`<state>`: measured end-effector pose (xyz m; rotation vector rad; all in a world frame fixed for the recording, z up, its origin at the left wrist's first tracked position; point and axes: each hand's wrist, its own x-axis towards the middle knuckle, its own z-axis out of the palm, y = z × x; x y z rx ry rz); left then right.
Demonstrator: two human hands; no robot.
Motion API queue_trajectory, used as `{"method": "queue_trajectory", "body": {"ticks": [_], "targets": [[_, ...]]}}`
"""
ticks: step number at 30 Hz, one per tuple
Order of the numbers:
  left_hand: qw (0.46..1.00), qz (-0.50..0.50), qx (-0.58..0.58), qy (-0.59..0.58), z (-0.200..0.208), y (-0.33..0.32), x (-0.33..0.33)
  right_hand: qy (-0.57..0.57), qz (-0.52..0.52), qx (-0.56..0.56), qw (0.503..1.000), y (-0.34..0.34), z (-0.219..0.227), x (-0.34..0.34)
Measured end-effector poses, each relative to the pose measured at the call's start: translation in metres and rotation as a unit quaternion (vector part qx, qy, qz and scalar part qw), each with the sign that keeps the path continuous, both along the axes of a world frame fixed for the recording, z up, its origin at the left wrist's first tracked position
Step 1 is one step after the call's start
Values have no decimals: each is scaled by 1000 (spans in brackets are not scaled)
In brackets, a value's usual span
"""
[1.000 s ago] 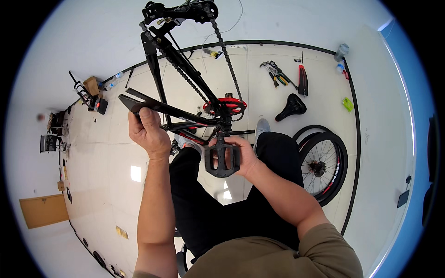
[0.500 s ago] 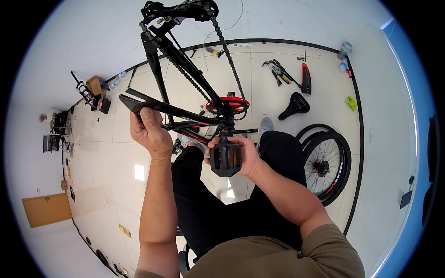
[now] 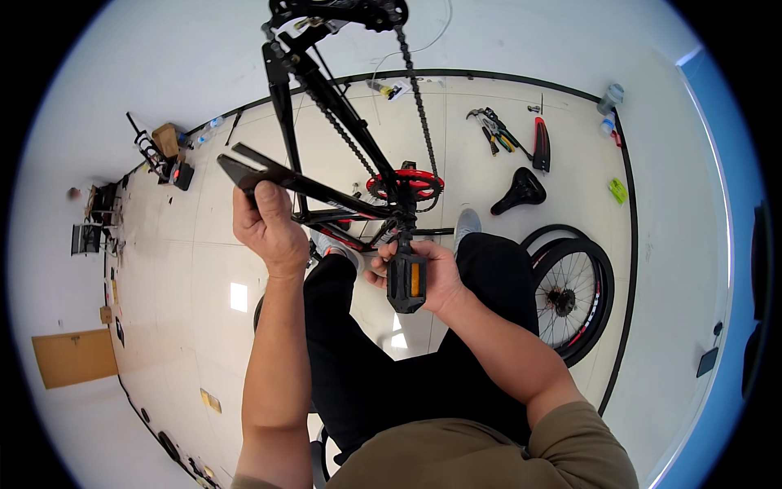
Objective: The person attaches a pedal to the crank arm of a bicycle frame using a wrench. They position the pedal, insert the bolt, and tighten it to secure the component.
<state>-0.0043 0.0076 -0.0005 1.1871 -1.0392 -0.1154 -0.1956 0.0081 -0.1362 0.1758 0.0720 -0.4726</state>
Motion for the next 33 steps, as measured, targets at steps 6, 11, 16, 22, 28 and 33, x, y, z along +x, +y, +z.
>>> {"method": "queue_trajectory", "body": {"ticks": [6,11,16,22,28,33], "targets": [[1000,7,2,-8,9,-18,-4,217,55,43,974,15,-16,-1],[999,18,7,-32,6,-35,6,420,270,-61,864,66,-44,-14],[998,-11,-47,-25,4,-51,7,493,299,-170,799,70,-54,-3],[997,-58,-48,7,5,-66,4,557,271,-212,756,65,-94,27],[999,-37,27,0,14,-73,15,608,296,-255,691,63,-158,48],[999,-28,-12,-31,9,-92,16,653,254,-269,661,64,-259,36]]}}
